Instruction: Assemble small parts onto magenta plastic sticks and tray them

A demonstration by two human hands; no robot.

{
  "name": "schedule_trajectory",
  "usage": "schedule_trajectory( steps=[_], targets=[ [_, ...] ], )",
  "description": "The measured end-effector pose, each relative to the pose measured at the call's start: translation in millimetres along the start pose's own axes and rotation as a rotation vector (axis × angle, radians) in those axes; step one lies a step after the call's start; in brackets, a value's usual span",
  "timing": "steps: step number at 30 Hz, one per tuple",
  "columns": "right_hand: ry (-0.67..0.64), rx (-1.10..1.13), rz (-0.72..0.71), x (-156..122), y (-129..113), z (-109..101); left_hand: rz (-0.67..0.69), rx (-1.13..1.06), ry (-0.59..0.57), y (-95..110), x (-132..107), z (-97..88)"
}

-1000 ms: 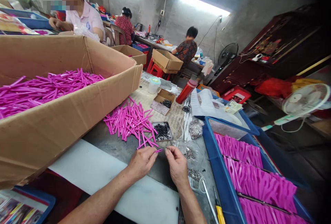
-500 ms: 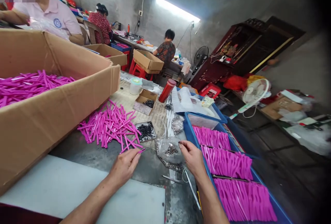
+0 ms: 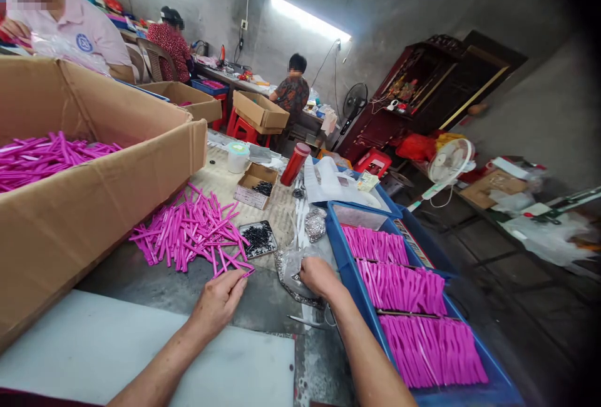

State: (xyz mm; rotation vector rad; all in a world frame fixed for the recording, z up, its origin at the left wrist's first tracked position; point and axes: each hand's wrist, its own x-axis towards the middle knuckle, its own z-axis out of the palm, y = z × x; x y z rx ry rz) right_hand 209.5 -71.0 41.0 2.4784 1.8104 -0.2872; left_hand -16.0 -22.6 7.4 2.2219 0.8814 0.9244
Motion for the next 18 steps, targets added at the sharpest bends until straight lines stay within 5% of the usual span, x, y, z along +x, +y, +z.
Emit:
schedule_trajectory(
  steps=[11,18],
  targets=[
    [0.058,0.058,-0.045,-6.3,1.2,-4.0,-0.003,0.007,-0.004,1.5,1.7,-1.0],
    [0.280,0.276,-0.085,-29.0,-14.6,-19.5,-0.017,0.016,-0.007,0.3,1.2,0.3]
  ],
)
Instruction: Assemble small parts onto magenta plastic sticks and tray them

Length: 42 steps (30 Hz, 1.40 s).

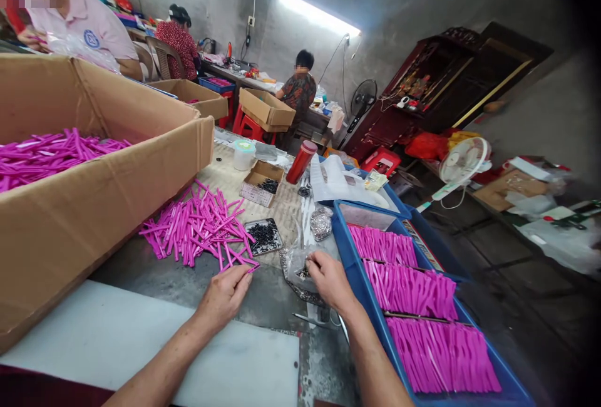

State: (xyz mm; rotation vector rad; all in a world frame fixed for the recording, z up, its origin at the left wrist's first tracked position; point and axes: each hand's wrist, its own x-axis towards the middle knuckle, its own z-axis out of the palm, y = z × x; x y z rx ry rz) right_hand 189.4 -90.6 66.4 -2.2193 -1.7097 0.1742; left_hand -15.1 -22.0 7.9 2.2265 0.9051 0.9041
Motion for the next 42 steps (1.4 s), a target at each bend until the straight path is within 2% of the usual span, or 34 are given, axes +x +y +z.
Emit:
schedule_trajectory(
  steps=[2,5,8,12,20,23,29,36,42],
  targets=[
    [0.000,0.160,-0.049,-10.9,-14.0,1.4,-0.006,-0.003,-0.008,-0.4,-0.2,0.8],
    [-0.129,0.259,-0.113,-27.0,-33.8,15.1,-0.019,-0.015,-0.022,0.2,-0.4,1.0],
    [-0.269,0.134,-0.126,-35.5,-44.0,38.1,-0.026,-0.002,-0.024,1.9,-0.5,0.0],
    [-0.336,-0.061,-0.057,-33.7,-42.8,58.1,-0.031,0.020,-0.027,3.3,-1.0,-0.9],
    [-0.384,-0.037,-0.034,-26.3,-38.8,44.7,-0.042,-0.011,-0.023,2.4,-1.8,0.8],
    [-0.351,0.004,-0.030,-26.4,-36.5,42.7,-0.046,-0.019,-0.034,3.1,-1.6,0.7],
    [-0.304,0.050,-0.125,-30.5,-31.2,49.4,-0.051,-0.018,-0.039,4.1,-1.0,0.0],
    [-0.318,-0.056,-0.206,-31.4,-34.8,57.3,-0.044,-0.016,-0.044,3.5,-0.7,0.0],
    [-0.349,-0.146,-0.180,-27.7,-38.6,59.6,-0.024,-0.038,-0.020,4.2,0.5,0.2]
  ],
)
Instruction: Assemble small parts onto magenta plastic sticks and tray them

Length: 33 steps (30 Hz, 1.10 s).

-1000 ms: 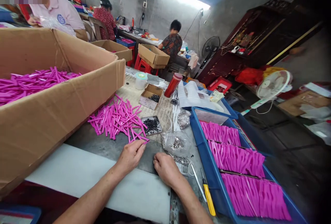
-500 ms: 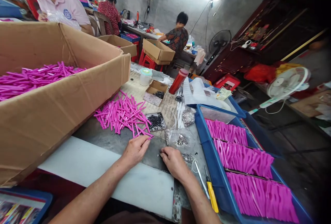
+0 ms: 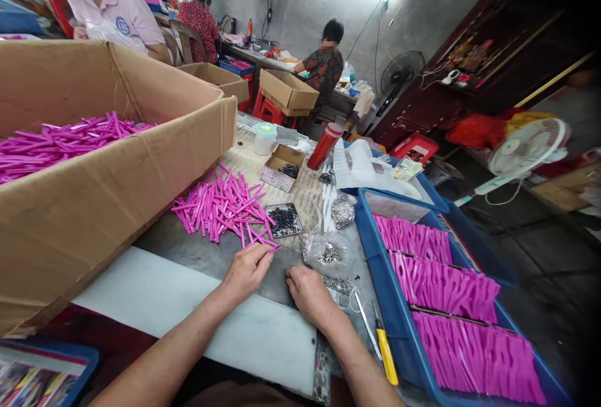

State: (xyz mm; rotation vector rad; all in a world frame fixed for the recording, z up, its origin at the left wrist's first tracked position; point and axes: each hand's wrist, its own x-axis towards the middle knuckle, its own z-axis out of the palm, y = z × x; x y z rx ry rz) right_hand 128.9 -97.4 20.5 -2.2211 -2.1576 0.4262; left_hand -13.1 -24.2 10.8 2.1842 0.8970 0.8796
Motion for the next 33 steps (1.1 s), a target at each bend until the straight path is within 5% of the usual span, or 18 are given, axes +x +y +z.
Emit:
schedule_trajectory(
  steps=[13,24,33],
  targets=[
    [0.082,0.144,0.059,-1.3,-4.3,0.4,0.017,-0.148,0.118,-8.2,-4.0,5.1],
    [0.412,1.378,0.161,-7.2,-4.7,15.8,-0.057,-0.282,0.105,6.1,-4.4,2.7],
    [0.534,1.839,0.173,-14.0,-13.9,8.9,-0.388,-0.598,-0.057,37.1,-8.3,0.2]
  ],
)
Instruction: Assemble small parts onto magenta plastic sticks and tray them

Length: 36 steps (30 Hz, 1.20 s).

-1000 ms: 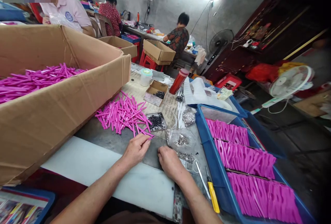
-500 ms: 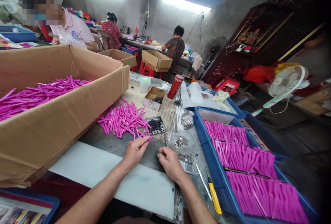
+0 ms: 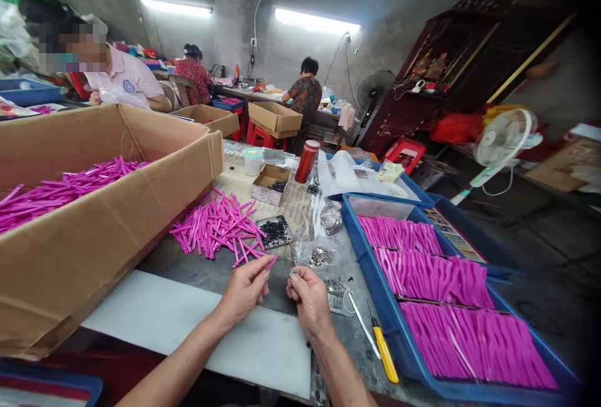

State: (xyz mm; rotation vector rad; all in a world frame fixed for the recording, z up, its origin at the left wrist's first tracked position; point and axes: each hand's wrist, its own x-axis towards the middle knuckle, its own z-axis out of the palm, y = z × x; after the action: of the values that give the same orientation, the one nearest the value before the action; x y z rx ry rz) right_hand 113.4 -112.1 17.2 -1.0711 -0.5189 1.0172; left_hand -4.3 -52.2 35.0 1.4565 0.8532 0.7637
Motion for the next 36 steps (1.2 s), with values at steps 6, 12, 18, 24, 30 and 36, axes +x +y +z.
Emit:
schedule_trajectory(
  steps=[6,12,18,24,30,36],
  targets=[
    [0.012,0.089,-0.004,-3.2,-1.6,1.7,-0.027,-0.018,-0.033,0.7,-8.0,12.3],
    [0.029,0.154,0.001,-7.6,-7.1,5.2,0.182,0.053,-0.018,1.5,-15.0,19.5],
    [0.021,0.199,0.010,-11.5,-11.6,7.9,0.315,0.144,0.005,9.3,-20.6,25.9],
    [0.005,0.235,0.021,-13.7,-12.2,6.9,0.376,0.201,0.032,7.3,-21.0,28.8],
    [0.000,0.221,0.001,-14.0,-8.8,5.9,0.414,0.215,0.028,8.9,-24.0,29.3],
    [-0.006,0.025,-0.126,-14.1,0.7,0.7,0.376,0.155,0.000,8.6,-23.9,30.8]
  ],
)
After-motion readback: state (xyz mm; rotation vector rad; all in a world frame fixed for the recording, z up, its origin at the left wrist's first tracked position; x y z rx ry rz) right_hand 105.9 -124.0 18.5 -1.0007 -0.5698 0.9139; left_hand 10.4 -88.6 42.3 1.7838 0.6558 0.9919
